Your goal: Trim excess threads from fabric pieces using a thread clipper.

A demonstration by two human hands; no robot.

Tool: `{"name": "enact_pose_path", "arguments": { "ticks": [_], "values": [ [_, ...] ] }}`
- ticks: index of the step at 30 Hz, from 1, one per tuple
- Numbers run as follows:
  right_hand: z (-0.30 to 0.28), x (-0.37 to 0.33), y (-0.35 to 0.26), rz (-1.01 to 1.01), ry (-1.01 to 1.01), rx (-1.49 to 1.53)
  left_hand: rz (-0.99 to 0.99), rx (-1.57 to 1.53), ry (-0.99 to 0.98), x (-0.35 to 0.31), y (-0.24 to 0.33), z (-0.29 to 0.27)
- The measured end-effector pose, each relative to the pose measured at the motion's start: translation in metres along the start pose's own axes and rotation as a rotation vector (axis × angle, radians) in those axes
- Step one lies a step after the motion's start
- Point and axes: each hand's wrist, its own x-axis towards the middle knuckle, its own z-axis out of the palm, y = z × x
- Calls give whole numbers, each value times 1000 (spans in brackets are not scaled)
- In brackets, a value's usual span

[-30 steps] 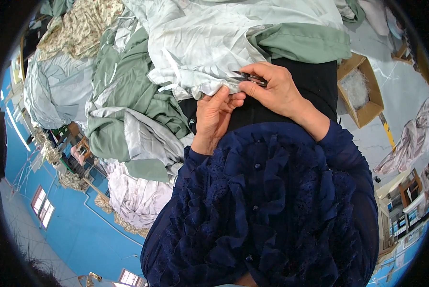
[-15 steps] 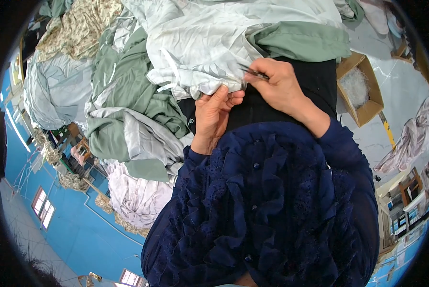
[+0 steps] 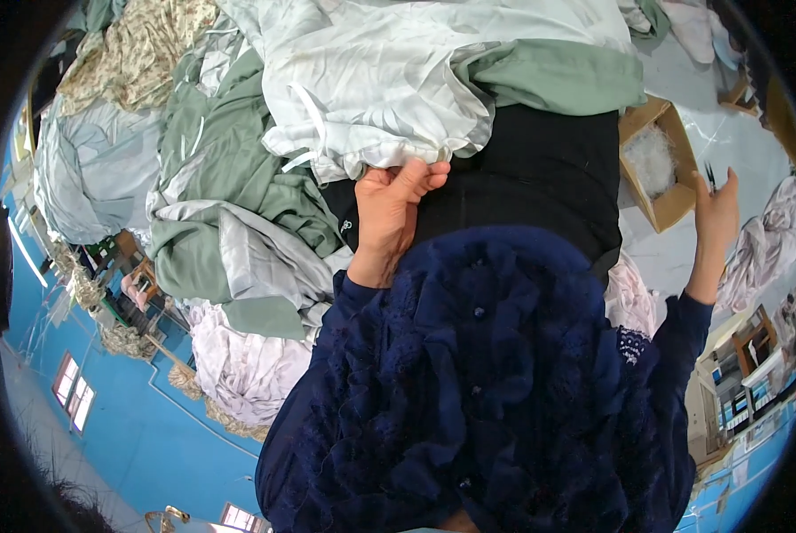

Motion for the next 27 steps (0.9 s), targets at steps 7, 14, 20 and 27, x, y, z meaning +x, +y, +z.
{"name": "enact_pose_path", "arguments": {
  "ticks": [7, 14, 20, 27],
  "values": [
    [-61, -58, -170, -561, -181, 1102, -129, 154, 97, 2, 0, -10],
    [-71, -73, -253, -913, -371, 1258, -20, -51, 27, -8, 2, 8],
    [-66, -71, -263, -961, -427, 1263, -26, -114, -18, -9, 3, -2],
    [-63, -68, -260, -940, -497, 1296, -76, -207, -54, -6, 2, -12]
  ]
}}
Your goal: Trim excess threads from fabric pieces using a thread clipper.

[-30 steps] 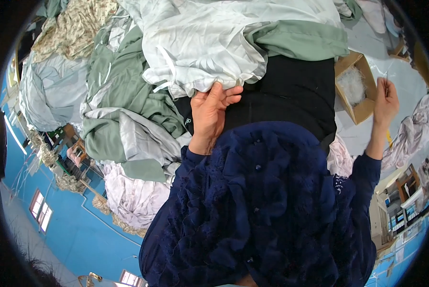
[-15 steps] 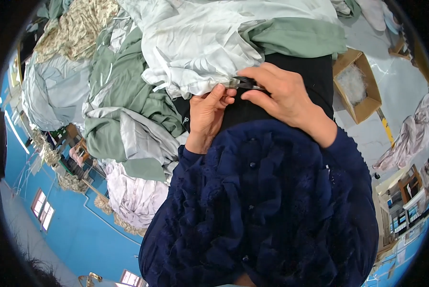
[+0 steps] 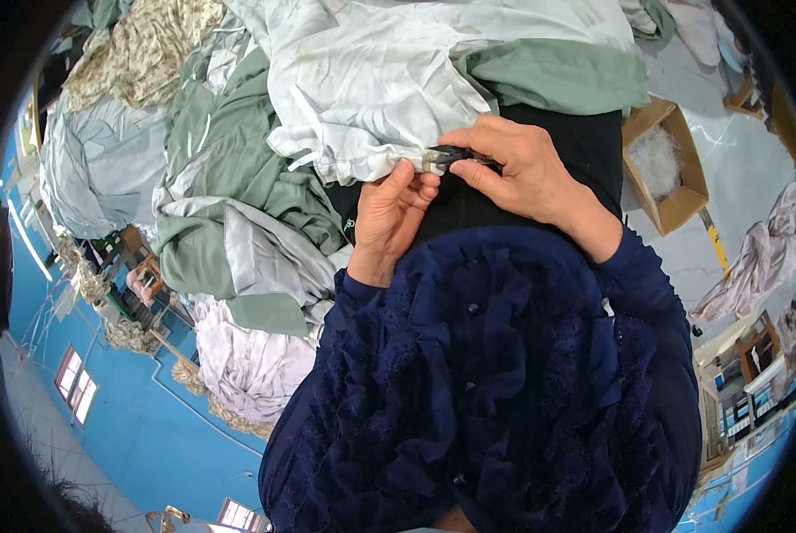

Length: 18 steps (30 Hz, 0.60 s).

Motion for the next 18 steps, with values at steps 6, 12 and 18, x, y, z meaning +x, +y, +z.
{"name": "enact_pose_path", "arguments": {
  "ticks": [6, 12, 18],
  "values": [
    [0, 0, 2, -1, -14, -10, -41, -27, -30, 3, 1, -1],
    [-1, -2, 3, -6, 29, 9, -48, -64, -21, 5, 0, -1],
    [1, -1, 4, -6, 12, 18, -61, -32, -37, 5, 0, 1]
  ]
}}
